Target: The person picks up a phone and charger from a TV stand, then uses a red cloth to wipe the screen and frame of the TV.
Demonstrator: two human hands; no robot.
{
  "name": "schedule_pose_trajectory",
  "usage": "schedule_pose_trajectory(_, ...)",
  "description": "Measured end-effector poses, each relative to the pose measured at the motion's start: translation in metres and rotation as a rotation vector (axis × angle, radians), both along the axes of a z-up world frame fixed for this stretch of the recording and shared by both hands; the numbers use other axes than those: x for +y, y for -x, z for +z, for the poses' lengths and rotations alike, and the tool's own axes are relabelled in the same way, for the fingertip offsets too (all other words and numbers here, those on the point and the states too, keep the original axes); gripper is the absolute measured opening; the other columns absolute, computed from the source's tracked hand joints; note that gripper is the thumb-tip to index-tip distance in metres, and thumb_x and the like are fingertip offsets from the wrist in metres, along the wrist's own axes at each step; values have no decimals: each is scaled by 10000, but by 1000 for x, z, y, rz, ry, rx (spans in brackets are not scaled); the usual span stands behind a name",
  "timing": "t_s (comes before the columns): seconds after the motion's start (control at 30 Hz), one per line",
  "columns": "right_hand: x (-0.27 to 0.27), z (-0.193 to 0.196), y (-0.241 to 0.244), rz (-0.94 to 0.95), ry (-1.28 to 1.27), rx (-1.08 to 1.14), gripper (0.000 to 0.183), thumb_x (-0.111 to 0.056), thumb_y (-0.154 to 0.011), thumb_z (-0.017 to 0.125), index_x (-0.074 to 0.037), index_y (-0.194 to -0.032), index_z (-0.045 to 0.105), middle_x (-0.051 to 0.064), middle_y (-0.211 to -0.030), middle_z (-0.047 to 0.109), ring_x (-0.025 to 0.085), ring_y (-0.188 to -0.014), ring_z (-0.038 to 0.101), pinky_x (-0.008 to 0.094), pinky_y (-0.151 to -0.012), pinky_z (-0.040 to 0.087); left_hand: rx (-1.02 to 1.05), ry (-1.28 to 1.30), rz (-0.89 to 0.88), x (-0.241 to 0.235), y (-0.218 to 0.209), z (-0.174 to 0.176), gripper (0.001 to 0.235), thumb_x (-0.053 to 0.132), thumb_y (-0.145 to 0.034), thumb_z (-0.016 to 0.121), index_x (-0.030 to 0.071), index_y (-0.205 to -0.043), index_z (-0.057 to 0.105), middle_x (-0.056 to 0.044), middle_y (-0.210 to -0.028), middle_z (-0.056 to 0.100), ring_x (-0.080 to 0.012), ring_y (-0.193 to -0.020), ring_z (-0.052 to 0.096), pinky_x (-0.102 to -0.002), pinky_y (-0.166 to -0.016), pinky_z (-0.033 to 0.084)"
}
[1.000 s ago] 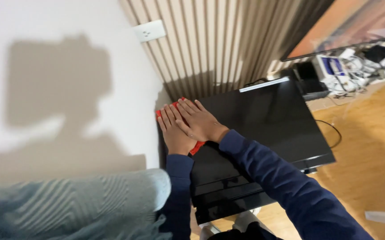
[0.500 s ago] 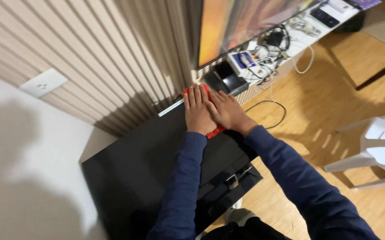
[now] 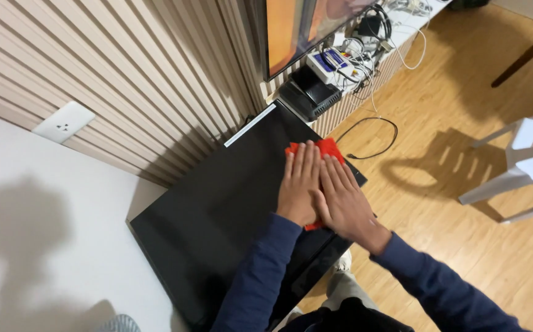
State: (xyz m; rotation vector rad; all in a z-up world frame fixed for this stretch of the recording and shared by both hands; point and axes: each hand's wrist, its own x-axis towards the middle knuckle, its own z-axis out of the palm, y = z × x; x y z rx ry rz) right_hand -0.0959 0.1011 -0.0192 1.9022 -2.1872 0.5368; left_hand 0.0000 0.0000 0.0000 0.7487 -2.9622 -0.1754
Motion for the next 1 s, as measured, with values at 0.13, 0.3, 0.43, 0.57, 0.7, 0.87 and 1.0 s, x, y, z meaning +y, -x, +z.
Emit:
schedule_pose_trajectory(0.13, 40, -8, -30, -148, -44, 67, 666, -410, -1074, 346, 81, -1518, 421, 274, -1570, 440, 376, -1498, 383, 439, -1257, 238, -2, -67, -139, 23, -17, -5, 984, 250, -805, 590, -28, -1628, 126, -237, -1718, 69, -373, -1601, 25, -528, -1299, -17)
schedule_pose_trajectory(0.3, 34, 1, -38, -235, 67, -72, 629, -469, -1028, 500, 70, -1347, 558, 307, -1496, 470, 442, -1383, 494, 495, -1148, 390, 73, 54, -280, 8, -22, -9, 884, 283, -857, 582, -11, -1616, 238, -218, -1700, 205, -358, -1587, 166, -502, -1299, 94)
schedule_pose_trajectory(0.43, 0, 30, -41, -115, 199, -145, 767, -486, -1002, 531, 96, -1487, 413, 378, -1502, 393, 544, -1415, 398, 566, -1158, 324, 66, 85, -396, -14, -17, -19, 865, 350, -859, 585, 47, -1610, 282, -188, -1699, 206, -365, -1577, 155, -524, -1284, 116)
schedule_pose_trajectory(0.57, -44, 8, -27, -86, 104, -86, 806, -574, -1019, 409, 17, -1565, 359, 329, -1607, 309, 494, -1480, 342, 555, -1196, 278, 65, 84, -354, -56, -5, -24, 853, 383, -879, 561, 60, -1615, 276, -168, -1705, 192, -351, -1583, 131, -513, -1287, 86)
schedule_pose_trajectory(0.7, -102, 5, -17, 0, 104, -121, 820, -591, -1015, 354, -2, -1584, 342, 317, -1610, 329, 484, -1478, 368, 550, -1213, 269, 59, 98, -223, -113, -13, -23, 838, 424, -905, 531, 77, -1622, 268, -141, -1713, 174, -334, -1589, 100, -500, -1292, 49)
schedule_pose_trajectory(0.87, -170, 1, 0, 97, 198, -85, 784, -552, -1006, 361, 13, -1547, 395, 310, -1535, 436, 480, -1398, 478, 559, -1149, 370, 47, 79, -48, -169, -13, -31, 814, 449, -945, 529, 105, -1633, 264, -105, -1720, 164, -311, -1598, 51, -487, -1294, 37)
schedule_pose_trajectory(1.0, -197, -1, 11, 137, 125, -176, 789, -525, -1008, 374, 63, -1534, 399, 346, -1513, 457, 503, -1391, 484, 590, -1113, 419, 5, -7, 88, -188, -7, -30, 807, 410, -957, 592, 155, -1637, 238, -90, -1707, 193, -298, -1597, 54, -490, -1299, 89)
